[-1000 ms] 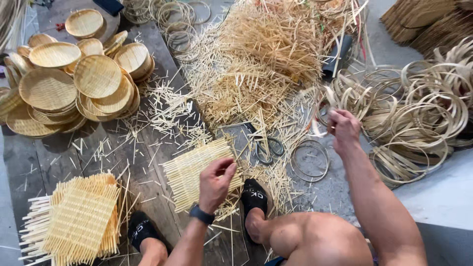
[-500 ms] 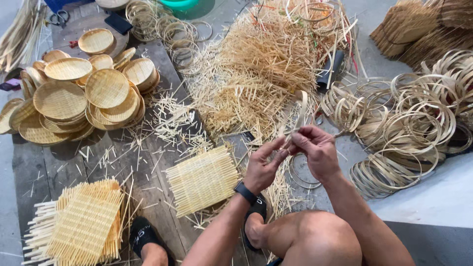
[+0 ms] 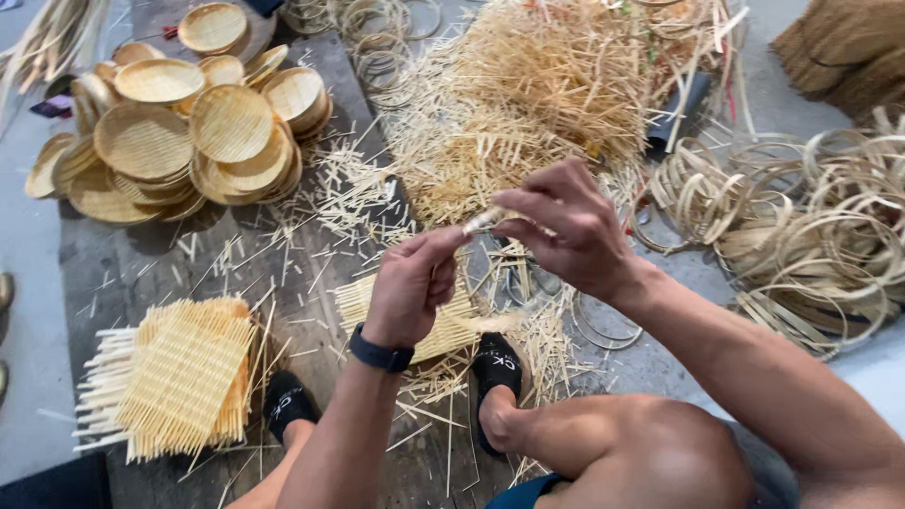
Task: The person sits on the floor assembling round bamboo steamer baskets. They press a woven bamboo mat over a round wooden mold, fit a bent bamboo rim ring around the mat edge, tuck and weave the mat ends into the ring, and trim excess bamboo strips with scissors, setting finished mats with the stack of completed baskets.
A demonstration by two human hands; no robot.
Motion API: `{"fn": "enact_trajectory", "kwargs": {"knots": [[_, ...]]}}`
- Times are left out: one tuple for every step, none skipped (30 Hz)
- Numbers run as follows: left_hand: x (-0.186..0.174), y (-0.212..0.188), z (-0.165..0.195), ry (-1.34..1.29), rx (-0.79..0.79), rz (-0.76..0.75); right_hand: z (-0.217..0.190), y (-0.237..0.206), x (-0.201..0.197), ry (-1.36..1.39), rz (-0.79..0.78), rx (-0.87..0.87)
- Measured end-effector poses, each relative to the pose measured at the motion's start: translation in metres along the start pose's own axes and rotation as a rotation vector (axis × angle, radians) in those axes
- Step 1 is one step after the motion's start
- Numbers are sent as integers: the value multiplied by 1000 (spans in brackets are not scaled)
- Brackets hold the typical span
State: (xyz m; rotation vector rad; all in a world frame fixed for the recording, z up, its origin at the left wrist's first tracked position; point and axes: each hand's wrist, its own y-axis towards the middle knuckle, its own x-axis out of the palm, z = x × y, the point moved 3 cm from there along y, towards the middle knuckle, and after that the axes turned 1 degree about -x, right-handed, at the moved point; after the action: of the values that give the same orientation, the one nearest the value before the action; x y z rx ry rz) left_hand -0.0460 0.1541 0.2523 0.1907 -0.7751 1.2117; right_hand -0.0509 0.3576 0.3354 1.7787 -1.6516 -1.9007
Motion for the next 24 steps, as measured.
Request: {"fn": "enact_trajectory", "kwargs": {"knots": [[-2, -7, 5, -37, -40, -15, -3, 4, 7, -34, -9, -58], [-7, -13, 11, 10, -31, 3, -3, 7, 16, 71, -74, -27], [-12, -18, 16, 56, -23, 20, -5, 9, 26, 173, -139, 5], [-17, -21, 21, 102, -16, 35, -7, 10, 35, 274, -206, 37], [-24, -24, 23, 43, -93, 83, -14, 11, 44, 209, -264, -43], [-33, -25, 26, -18, -166, 132, -22, 12, 54, 142, -320, -127], [-41, -26, 27, -82, -236, 182, -31, 12, 64, 76, -375, -214], [-43, -25, 24, -22, -253, 126, -39, 13, 73, 103, -376, -216], [-44, -21, 20, 40, -267, 67, -48, 14, 83, 126, -375, -218], [-46, -21, 15, 104, -279, 4, -56, 14, 91, 146, -373, -218], [-51, -22, 8, 88, -302, 51, -62, 15, 95, 123, -316, -260], [-55, -24, 0, 72, -328, 98, -68, 15, 99, 102, -259, -299], [-60, -24, -7, 57, -353, 144, -72, 15, 102, 80, -201, -340], [-65, -24, -11, 18, -337, 186, -74, 14, 107, 61, -213, -333], [-70, -25, -15, -23, -326, 229, -76, 11, 111, 45, -229, -322], [-75, -26, -18, -63, -311, 271, -77, 9, 115, 27, -244, -315], [-78, -26, -22, -73, -299, 276, -78, 5, 119, 22, -266, -281], [-81, -25, -24, -85, -288, 285, -79, 2, 124, 22, -290, -246], [-84, -25, -27, -98, -279, 297, -79, 0, 130, 24, -316, -210], [-87, -24, -30, -112, -276, 308, -77, -1, 136, 38, -349, -176], [-90, -23, -33, -128, -275, 323, -75, -2, 142, 56, -385, -142], [-95, -22, -36, -145, -272, 341, -72, -2, 147, 76, -421, -109], [-97, -20, -37, -178, -230, 264, -64, 2, 149, 177, -366, -72], [-99, -17, -37, -212, -187, 191, -54, 6, 150, 282, -313, -35]]}}
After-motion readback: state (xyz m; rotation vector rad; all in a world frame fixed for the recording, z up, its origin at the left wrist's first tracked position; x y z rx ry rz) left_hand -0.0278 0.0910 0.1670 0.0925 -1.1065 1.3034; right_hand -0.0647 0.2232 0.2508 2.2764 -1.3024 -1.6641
